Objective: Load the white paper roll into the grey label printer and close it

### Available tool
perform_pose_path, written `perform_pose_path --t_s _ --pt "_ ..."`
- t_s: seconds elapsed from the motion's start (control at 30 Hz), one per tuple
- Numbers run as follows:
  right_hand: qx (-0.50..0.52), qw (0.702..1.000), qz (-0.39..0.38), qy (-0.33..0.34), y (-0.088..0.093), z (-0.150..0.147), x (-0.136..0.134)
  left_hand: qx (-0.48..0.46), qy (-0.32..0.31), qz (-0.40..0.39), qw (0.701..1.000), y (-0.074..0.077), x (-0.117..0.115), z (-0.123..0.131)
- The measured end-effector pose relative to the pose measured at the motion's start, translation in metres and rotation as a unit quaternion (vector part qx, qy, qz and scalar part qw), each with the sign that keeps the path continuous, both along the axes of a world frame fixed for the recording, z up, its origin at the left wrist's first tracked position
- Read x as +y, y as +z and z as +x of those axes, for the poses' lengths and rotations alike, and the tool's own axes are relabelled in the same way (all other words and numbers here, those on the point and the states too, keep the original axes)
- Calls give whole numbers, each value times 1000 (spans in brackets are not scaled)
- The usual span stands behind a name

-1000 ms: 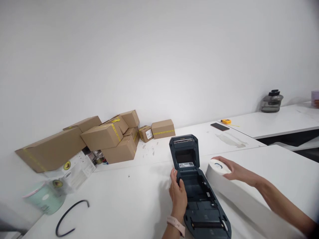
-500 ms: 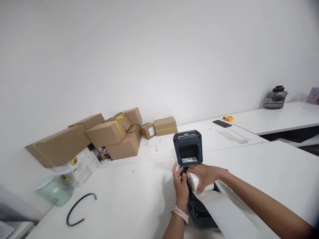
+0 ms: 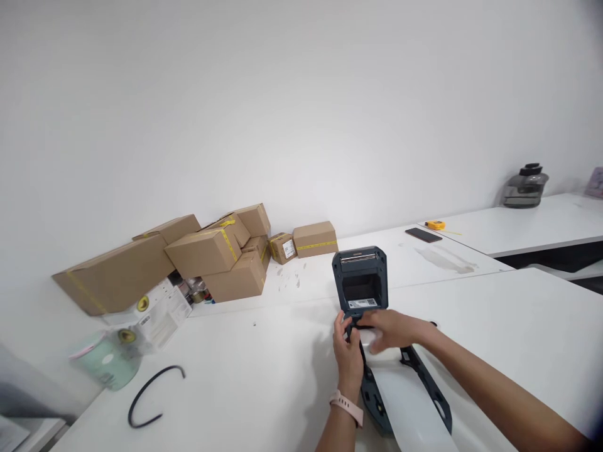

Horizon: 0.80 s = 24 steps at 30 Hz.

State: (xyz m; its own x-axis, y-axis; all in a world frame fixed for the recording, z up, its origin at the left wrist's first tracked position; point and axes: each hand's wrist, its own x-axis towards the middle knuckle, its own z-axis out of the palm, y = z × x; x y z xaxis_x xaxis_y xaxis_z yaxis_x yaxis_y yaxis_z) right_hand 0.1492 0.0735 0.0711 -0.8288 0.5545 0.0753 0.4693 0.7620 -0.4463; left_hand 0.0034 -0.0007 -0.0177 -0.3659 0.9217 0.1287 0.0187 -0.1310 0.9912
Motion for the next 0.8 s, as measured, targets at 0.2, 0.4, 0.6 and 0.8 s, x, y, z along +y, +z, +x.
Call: perform_pose_path --t_s 0.2,0.4,0.6,0.8 --pt "269 929 154 -203 76 11 33 37 6 -11 999 -2 2 1" --pt "291 916 157 -226 79 0 61 84 12 -29 996 11 -1 1" --pt "319 909 185 -194 54 22 -8 157 53 105 981 -12 -81 17" --pt "330 899 268 -107 -1 48 -78 309 31 175 934 -80 -152 48"
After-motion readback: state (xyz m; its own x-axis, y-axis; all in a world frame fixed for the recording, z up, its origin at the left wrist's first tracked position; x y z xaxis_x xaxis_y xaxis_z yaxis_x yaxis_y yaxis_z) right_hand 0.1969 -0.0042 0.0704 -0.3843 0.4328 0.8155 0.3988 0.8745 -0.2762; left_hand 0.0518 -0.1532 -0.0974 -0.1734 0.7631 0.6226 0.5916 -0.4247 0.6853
